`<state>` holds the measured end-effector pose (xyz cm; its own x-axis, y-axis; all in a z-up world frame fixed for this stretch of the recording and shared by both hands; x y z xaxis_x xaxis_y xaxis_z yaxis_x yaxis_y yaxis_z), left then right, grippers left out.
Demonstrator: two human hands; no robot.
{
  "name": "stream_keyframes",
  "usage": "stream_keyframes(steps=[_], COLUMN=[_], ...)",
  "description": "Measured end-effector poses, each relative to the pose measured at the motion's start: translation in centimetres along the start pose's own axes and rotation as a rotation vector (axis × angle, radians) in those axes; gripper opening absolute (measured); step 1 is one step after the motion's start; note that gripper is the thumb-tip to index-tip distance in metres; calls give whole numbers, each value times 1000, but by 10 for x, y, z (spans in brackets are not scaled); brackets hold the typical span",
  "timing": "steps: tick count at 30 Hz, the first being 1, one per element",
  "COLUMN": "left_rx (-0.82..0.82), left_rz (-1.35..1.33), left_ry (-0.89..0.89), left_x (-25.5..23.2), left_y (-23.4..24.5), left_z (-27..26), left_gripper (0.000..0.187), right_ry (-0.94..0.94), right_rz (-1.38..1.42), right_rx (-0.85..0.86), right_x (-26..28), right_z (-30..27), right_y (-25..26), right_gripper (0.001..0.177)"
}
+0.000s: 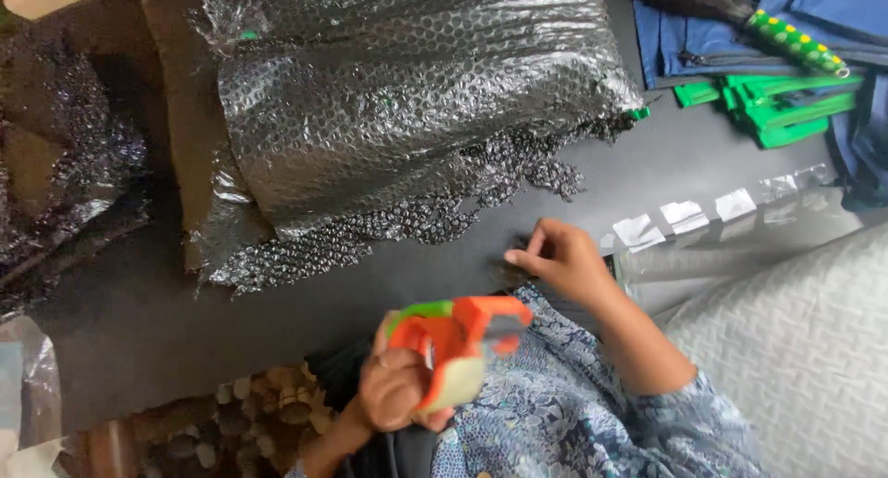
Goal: Wrapping a large item in black bubble wrap and securing it with clear tape using a tape dispenser.
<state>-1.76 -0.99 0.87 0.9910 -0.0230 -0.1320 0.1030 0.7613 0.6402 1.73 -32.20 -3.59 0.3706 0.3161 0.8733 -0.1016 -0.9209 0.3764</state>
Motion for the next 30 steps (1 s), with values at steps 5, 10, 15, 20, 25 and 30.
stream_keyframes(steps=[5, 10, 15, 20, 25, 30], left_rx=[-521, -412, -187, -80, 116, 307], left_rz=[-486, 699, 1170, 1419, 1314, 1360], left_ry=[572, 343, 731, 1090, 834, 818], left_x=[33, 63, 63, 83, 86, 110], left_y=[42, 100, 177, 212, 209, 214], left_z=[1, -74, -196, -284, -252, -317], left_gripper=[43, 71, 56, 48, 39, 42], right_ry=[116, 44, -170, -167, -150, -178], right_rz=[335, 188, -373, -611, -897, -1200], right_rx=[177, 321, 460, 465, 411, 171], right_x=[15, 4, 12, 7, 5, -13], right_z=[-12, -10, 9, 33, 40, 39], right_y=[66, 118, 122, 120, 104, 89], right_gripper=[19, 13, 16, 16, 23, 23])
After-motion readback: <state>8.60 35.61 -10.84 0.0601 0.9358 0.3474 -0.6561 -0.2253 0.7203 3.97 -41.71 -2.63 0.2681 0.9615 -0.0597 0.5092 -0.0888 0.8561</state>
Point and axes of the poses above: each hand's wrist, its own z-axis towards the middle knuckle, its own y-axis out of the back of the hand, x = y × z, the point moved 2 cm from there along z, towards the middle knuckle, and after that the axes turned 12 degrees about -y, right-handed, at the moved point
